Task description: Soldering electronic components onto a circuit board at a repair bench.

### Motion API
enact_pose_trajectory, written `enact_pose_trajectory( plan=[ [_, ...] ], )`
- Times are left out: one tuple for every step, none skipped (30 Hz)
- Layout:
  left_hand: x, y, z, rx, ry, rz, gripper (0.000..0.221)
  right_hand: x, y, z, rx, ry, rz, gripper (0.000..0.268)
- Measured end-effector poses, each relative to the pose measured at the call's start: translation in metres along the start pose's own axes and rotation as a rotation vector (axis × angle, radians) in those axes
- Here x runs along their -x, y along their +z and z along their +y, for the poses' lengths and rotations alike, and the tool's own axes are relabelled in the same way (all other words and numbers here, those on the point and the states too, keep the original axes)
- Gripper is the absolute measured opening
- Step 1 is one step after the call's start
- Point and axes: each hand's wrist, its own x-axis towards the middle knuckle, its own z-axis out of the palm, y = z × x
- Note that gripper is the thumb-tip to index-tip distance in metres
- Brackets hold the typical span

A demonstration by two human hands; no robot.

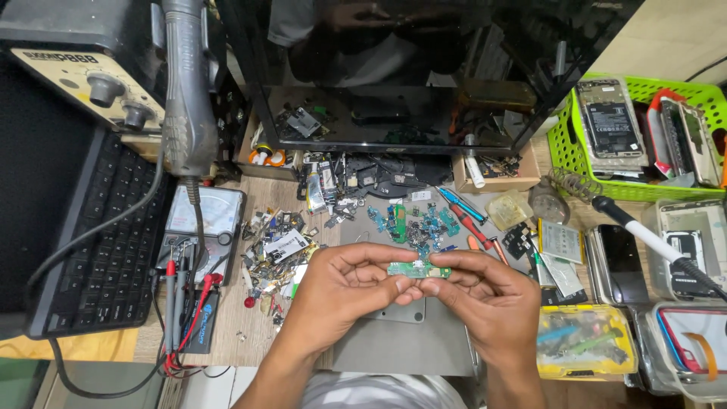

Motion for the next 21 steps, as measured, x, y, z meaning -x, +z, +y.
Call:
enact_pose_trajectory(
  plan=[
    [-0.002, 0.0, 0.0, 0.0, 0.002, -0.001, 0.03, -0.002, 0.0, -0.004, 0.0, -0.002, 0.0, 0.032],
    [-0.004, -0.001, 0.0, 0.006, 0.017, -0.022, 0.031, -0.004, -0.001, -0.007, -0.002, -0.019, -0.022, 0.033],
    [-0.006, -0.001, 0.0, 0.012, 0.031, -0.044, 0.031, -0.006, -0.001, -0.011, -0.005, -0.037, -0.042, 0.033],
    [-0.011, 0.0, 0.011, 0.011, 0.032, -0.047, 0.031, -0.014, 0.001, -0.024, -0.005, -0.039, -0.04, 0.033],
    [-0.015, 0.001, 0.021, -0.035, 0.084, -0.106, 0.033, -0.02, 0.003, -0.039, -0.01, -0.056, -0.065, 0.032],
    [-0.019, 0.002, 0.032, -0.08, 0.137, -0.164, 0.035, -0.026, 0.005, -0.053, -0.015, -0.072, -0.09, 0.031],
    [-0.017, 0.007, 0.044, -0.08, 0.139, -0.168, 0.035, -0.031, 0.007, -0.065, -0.013, -0.076, -0.088, 0.031],
    [-0.015, 0.012, 0.057, -0.113, 0.166, -0.123, 0.033, -0.036, 0.009, -0.077, 0.024, -0.077, -0.072, 0.029],
    [-0.016, 0.018, 0.072, -0.149, 0.203, -0.084, 0.03, -0.044, 0.012, -0.09, 0.06, -0.09, -0.053, 0.027],
    [-0.015, 0.018, 0.077, -0.153, 0.216, -0.093, 0.03, -0.044, 0.011, -0.089, 0.06, -0.106, -0.048, 0.027],
    [-0.014, 0.018, 0.084, -0.221, 0.231, -0.094, 0.031, -0.047, 0.012, -0.088, 0.0, -0.108, -0.053, 0.028],
    [-0.014, 0.018, 0.09, -0.289, 0.247, -0.093, 0.032, -0.049, 0.013, -0.087, -0.061, -0.109, -0.06, 0.029],
    [-0.015, 0.015, 0.089, -0.296, 0.259, -0.1, 0.032, -0.048, 0.015, -0.082, -0.064, -0.124, -0.056, 0.029],
    [-0.017, 0.013, 0.088, -0.278, 0.245, -0.105, 0.033, -0.048, 0.018, -0.077, -0.1, -0.11, -0.057, 0.032],
    [-0.019, 0.01, 0.086, -0.258, 0.227, -0.112, 0.034, -0.048, 0.02, -0.072, -0.133, -0.092, -0.057, 0.036],
    [-0.023, 0.011, 0.09, -0.263, 0.235, -0.119, 0.034, -0.051, 0.022, -0.066, -0.135, -0.103, -0.052, 0.036],
    [-0.026, 0.012, 0.092, -0.295, 0.2, -0.116, 0.031, -0.05, 0.022, -0.06, -0.206, -0.078, -0.026, 0.035],
    [-0.028, 0.013, 0.093, -0.327, 0.166, -0.113, 0.028, -0.049, 0.023, -0.053, -0.278, -0.054, 0.0, 0.035],
    [-0.03, 0.013, 0.093, -0.327, 0.169, -0.114, 0.028, -0.05, 0.021, -0.054, -0.277, -0.058, 0.0, 0.035],
    [-0.031, 0.013, 0.094, -0.322, 0.167, -0.143, 0.029, -0.05, 0.018, -0.055, -0.306, -0.065, -0.012, 0.037],
    [-0.034, 0.013, 0.096, -0.325, 0.174, -0.175, 0.029, -0.053, 0.017, -0.056, -0.338, -0.084, -0.022, 0.039]
  ],
)
